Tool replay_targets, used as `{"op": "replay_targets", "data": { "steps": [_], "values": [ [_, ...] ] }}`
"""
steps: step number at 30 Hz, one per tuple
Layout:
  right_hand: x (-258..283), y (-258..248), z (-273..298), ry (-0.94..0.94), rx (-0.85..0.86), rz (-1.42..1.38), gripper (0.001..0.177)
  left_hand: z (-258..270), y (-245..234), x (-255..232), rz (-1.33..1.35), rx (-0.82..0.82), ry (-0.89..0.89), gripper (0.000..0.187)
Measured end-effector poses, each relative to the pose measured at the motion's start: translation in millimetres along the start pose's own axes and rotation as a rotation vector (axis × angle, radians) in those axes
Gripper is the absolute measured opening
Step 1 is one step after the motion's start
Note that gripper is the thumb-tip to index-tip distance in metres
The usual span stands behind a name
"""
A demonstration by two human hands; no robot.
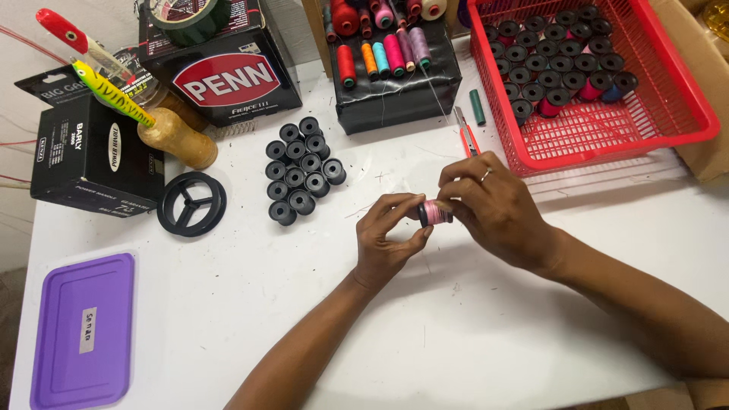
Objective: The person winds pink fishing line onto a small black spool by hand. They hold the spool in their left hand and wrap the line around it with their right hand, repeating the motion continuously.
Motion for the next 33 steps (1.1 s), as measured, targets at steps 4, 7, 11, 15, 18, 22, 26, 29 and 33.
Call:
{"op": "replay_targets", "data": {
  "steps": [4, 7, 11, 15, 18, 22, 26, 29, 33],
  "values": [
    [-15.5, 6.4, -1.5, 0.008, -0.010, -0.055, 0.004, 2.7, 3.6, -2.2, 0.012, 0.028, 0.010, 0.035],
    [-26.7, 15.1, -0.6, 0.034, -0.033, -0.165, 0.006, -0.1, 3.4, -7.9, 0.034, 0.030, 0.031, 0.034],
    [-37.0, 31.5, 10.3, 0.101, -0.029, -0.276, 0.007, -1.9, 2.6, -8.2, 0.016, 0.006, 0.078, 0.034],
    [-38.2, 46.4, 23.8, 0.140, -0.042, -0.320, 0.008, -4.0, 0.3, -10.3, 0.047, -0.017, 0.086, 0.033],
    [-30.7, 53.8, 35.5, 0.139, -0.035, -0.334, 0.007, -4.6, -0.1, -6.9, 0.053, -0.048, 0.075, 0.031],
    [-14.6, 49.6, 41.9, 0.150, -0.001, -0.294, 0.008, -4.3, -3.6, -7.3, 0.022, -0.095, 0.075, 0.030],
    [10.0, 32.1, 37.8, 0.048, -0.013, -0.093, 0.007, -3.4, -3.9, -6.4, -0.041, -0.129, 0.058, 0.030],
    [19.6, 17.9, 36.6, -0.041, -0.055, 0.033, 0.007, -2.5, -2.6, -6.0, -0.058, -0.132, 0.047, 0.030],
    [26.3, -0.5, 26.7, -0.128, -0.138, 0.128, 0.007, -0.6, -2.4, -1.8, -0.050, -0.120, 0.032, 0.030]
  ]
}}
Point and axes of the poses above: each hand's wrist, its own z-axis away from the middle knuckle, its own y-axis out of the palm, x = y × z, the point moved 3 cm from there along -z, towards the middle knuckle, and after that the axes turned 6 degrees about -y, right-handed, at the moved point
